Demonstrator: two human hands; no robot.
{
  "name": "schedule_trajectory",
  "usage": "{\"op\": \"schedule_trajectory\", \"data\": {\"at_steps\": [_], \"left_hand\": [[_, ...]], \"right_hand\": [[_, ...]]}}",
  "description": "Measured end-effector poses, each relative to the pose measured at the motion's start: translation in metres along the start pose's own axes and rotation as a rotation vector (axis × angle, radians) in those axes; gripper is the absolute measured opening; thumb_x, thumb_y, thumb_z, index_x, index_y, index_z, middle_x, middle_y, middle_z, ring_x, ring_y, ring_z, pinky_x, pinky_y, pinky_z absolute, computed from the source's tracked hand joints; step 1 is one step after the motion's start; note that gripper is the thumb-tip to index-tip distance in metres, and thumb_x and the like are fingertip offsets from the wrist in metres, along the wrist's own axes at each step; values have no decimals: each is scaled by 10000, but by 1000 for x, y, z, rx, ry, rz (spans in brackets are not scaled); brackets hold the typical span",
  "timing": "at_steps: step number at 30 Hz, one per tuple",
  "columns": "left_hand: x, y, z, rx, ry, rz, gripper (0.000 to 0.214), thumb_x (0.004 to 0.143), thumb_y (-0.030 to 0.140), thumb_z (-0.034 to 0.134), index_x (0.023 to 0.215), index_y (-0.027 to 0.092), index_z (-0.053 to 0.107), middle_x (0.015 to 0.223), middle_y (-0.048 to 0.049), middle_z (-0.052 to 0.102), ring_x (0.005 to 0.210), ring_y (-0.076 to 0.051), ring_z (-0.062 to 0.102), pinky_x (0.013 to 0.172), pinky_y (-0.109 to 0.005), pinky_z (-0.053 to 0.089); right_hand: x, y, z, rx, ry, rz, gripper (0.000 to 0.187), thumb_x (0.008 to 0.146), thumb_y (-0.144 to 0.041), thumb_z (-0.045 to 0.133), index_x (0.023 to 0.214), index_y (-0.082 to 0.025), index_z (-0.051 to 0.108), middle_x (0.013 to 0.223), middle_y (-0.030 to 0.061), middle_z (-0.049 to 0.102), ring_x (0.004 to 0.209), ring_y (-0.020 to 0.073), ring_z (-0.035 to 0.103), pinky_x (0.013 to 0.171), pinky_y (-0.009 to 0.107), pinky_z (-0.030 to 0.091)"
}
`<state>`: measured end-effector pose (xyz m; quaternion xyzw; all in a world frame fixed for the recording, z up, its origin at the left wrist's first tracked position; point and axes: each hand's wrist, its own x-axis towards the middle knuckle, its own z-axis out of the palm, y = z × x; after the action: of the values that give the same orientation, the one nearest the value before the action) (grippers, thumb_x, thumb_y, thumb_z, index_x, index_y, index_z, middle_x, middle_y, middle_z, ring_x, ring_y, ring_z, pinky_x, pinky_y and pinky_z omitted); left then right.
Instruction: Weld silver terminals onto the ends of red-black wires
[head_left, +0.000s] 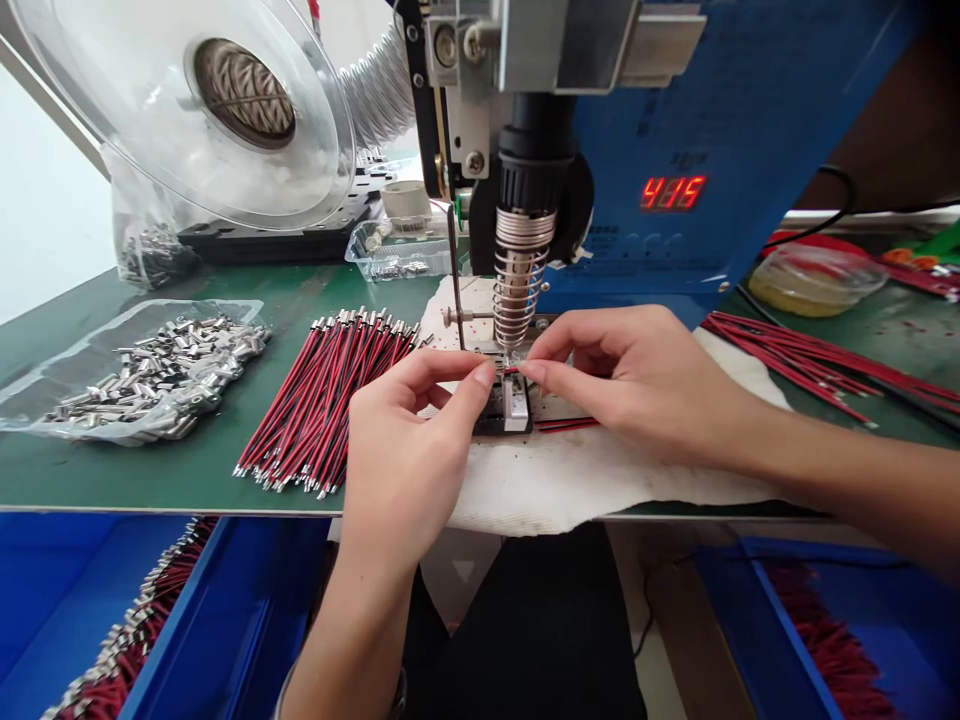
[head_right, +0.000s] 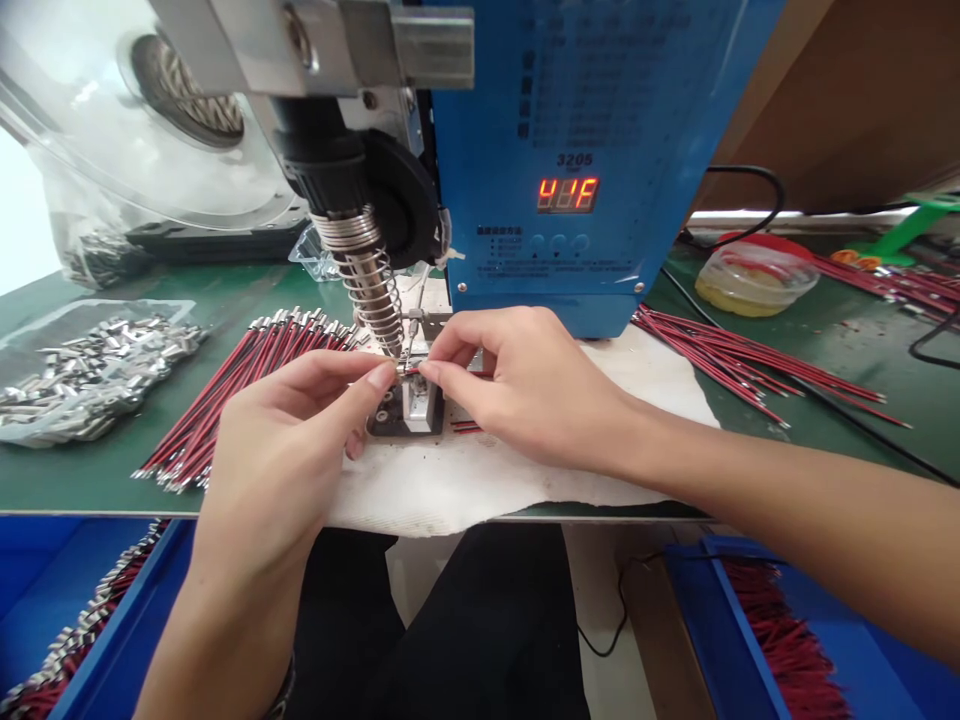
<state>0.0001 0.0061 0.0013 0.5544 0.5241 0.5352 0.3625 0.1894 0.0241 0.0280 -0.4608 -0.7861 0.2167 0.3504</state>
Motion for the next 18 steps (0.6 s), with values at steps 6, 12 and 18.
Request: {"op": "schedule_trajectory", "data": {"at_steps": [6, 12, 18], "left_hand": [[0, 0, 0, -2, -5, -3, 101, 839, 361, 799, 832, 261, 798, 678, 24, 653, 659, -111, 564, 678, -224, 491], [-2, 0, -1, 6, -10, -5, 137, 840, 378, 792, 845, 240, 795, 673, 5, 648, 669, -136, 575, 698, -257, 501], [-1, 0, -1, 25, -2, -1, 159, 845, 380, 780, 857, 222, 793, 673, -7, 655, 647, -145, 571, 671, -272, 498]], "right_hand": [[0, 1, 0, -10, -5, 19, 181, 936, -352, 687, 849, -212, 762, 618, -49, 622, 515, 90, 461, 558, 282, 377], [-1, 0, -2, -8, -25, 27, 191, 949, -359, 669, 854, -215, 750, 646, -31, 644, 523, 109, 481, 539, 293, 380], [0, -1, -1, -16, -27, 25, 185, 948, -356, 667, 861, -215, 749, 663, -19, 657, 521, 117, 498, 543, 304, 395]]}}
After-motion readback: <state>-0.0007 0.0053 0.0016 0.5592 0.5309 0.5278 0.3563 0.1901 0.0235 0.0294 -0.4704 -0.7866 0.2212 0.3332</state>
